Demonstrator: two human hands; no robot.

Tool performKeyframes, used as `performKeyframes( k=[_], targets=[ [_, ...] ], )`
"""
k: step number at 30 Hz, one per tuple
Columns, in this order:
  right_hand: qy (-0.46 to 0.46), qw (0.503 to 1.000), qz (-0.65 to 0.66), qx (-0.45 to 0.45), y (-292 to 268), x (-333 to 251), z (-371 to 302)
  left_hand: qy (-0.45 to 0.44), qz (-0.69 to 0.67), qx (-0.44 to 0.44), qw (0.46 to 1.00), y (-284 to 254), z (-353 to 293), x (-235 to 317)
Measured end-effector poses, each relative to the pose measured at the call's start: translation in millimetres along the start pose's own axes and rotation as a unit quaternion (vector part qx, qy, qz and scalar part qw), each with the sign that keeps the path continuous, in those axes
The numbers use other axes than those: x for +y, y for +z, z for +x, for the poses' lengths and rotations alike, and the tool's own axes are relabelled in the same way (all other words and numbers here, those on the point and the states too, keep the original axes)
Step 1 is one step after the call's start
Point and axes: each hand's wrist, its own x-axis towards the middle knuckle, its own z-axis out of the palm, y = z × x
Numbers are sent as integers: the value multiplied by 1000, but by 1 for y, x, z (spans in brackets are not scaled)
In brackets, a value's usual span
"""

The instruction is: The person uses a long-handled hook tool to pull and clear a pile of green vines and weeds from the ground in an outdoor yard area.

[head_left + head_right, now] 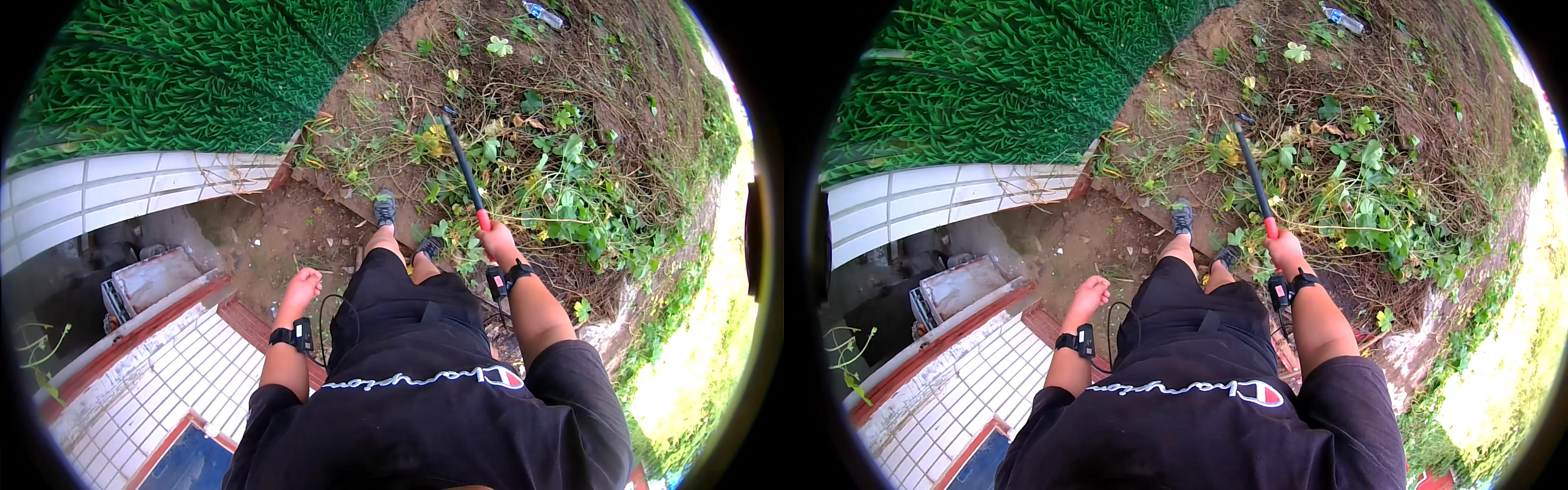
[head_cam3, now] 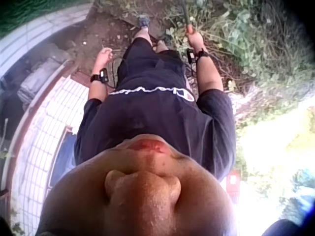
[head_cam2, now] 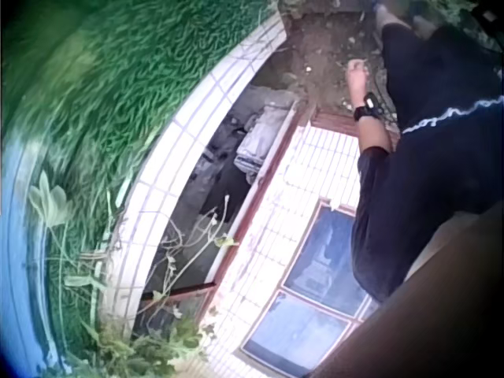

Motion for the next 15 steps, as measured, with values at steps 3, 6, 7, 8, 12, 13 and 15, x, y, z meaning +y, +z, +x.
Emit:
performKeyframes(
  k=[3,6,7,8,12,13,15],
  targets=[
    [-70,983,167,-14,14,-18,13,-23,-12,-40,999,-1,15,-16],
    [-88,951,286,-72,28,-53,38,-91,-73,-56,992,1,33,-37],
    [-73,954,281,-72,36,-60,58,-96,-54,-58,992,2,38,-41],
    [-58,957,275,-72,41,-76,73,-102,-36,-61,992,2,45,-46],
    [-58,960,273,-30,64,-154,124,-121,-22,-61,991,-10,71,-55],
    [-45,955,289,-50,70,-170,135,-117,-31,-63,991,-16,76,-53],
    [-19,939,328,-102,73,-206,143,-115,-25,-54,992,-25,83,-46]
  ],
)
